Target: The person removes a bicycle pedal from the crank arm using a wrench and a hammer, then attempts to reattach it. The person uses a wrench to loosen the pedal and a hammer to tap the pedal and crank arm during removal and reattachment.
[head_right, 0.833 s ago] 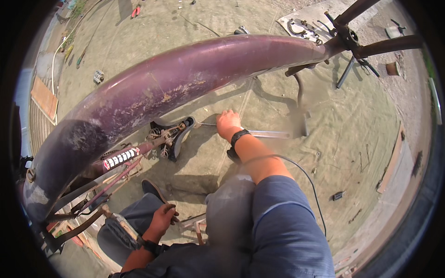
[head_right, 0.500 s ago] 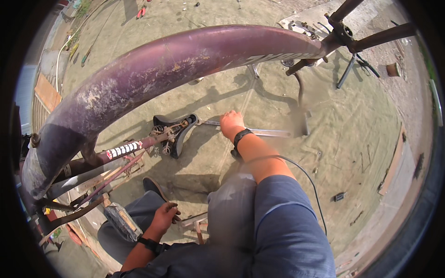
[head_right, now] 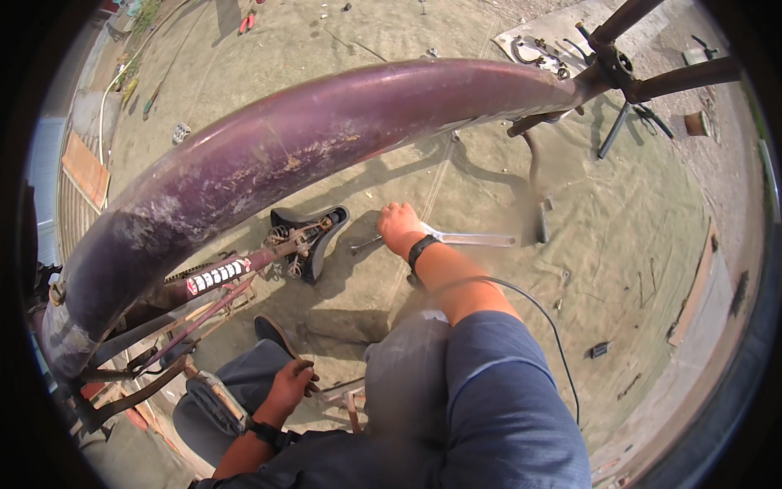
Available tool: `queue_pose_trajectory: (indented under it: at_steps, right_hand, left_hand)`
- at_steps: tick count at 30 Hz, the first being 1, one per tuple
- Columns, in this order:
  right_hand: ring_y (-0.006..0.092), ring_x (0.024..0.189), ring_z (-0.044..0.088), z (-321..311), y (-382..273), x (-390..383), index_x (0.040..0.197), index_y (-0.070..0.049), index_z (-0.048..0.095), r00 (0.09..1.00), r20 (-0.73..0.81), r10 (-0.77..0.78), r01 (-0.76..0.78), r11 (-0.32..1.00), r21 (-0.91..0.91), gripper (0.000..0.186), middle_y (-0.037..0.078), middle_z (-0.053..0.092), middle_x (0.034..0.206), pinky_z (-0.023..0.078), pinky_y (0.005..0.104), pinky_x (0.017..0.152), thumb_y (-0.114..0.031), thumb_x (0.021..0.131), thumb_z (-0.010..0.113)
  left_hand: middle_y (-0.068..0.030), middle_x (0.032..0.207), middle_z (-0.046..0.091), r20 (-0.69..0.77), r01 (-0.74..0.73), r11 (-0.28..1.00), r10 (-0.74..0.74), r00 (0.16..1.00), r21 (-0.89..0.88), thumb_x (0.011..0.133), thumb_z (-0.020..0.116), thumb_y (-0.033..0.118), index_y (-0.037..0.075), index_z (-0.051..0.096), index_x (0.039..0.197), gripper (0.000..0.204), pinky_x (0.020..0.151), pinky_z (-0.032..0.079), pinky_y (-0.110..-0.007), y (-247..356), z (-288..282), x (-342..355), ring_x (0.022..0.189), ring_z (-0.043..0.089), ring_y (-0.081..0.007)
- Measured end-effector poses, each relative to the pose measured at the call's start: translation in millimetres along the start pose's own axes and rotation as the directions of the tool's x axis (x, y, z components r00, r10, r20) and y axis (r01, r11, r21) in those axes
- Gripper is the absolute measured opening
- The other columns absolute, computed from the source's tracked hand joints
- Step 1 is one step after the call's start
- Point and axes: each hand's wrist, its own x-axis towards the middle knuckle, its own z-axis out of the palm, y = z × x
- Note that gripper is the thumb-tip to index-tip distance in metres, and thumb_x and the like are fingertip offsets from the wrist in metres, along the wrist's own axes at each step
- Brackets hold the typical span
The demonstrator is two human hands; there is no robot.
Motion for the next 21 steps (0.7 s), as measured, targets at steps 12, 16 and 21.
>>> queue_pose_trajectory:
  at_steps: [12,16,21]
  right_hand:
    - [0.0359,0.098,0.067,-93,-3,-62,0.101,-0.009,0.069,0.933,0.1,-0.346,0.268,0.852,0.449,0.018,0.015,0.069,0.1,0.054,0.0461,0.083,-0.013,0.085,0.061]
    - [0.0373,0.094,0.066,-190,7,-115,0.094,-0.006,0.069,0.908,0.178,-0.379,0.298,0.884,0.36,0.018,0.017,0.069,0.093,0.052,0.0472,0.081,-0.018,0.085,0.06]
    - [0.0372,0.092,0.065,-287,-29,-193,0.092,-0.005,0.068,0.905,0.156,-0.395,0.324,0.88,0.346,0.019,0.018,0.068,0.091,0.051,0.0463,0.081,-0.02,0.085,0.059]
  left_hand:
    - [-0.0139,0.101,0.069,-0.045,-0.102,0.993,0.105,0.993,0.058,0.099,0.058,0.022,-0.004,0.054,0.13,0.041,0.063,0.054,-0.03,5,8,-10,0.075,0.071,-0.0192]
    - [-0.0152,0.11,0.068,0.017,-0.245,0.962,0.245,0.969,0.123,0.098,0.062,0.027,-0.005,0.05,0.135,0.05,0.074,0.057,-0.032,20,16,-24,0.092,0.07,-0.0185]
    - [-0.0147,0.121,0.067,0.21,-0.587,0.797,0.555,0.805,0.143,0.096,0.068,0.03,-0.005,0.048,0.138,0.058,0.091,0.054,-0.034,40,21,-71,0.109,0.065,-0.0199]
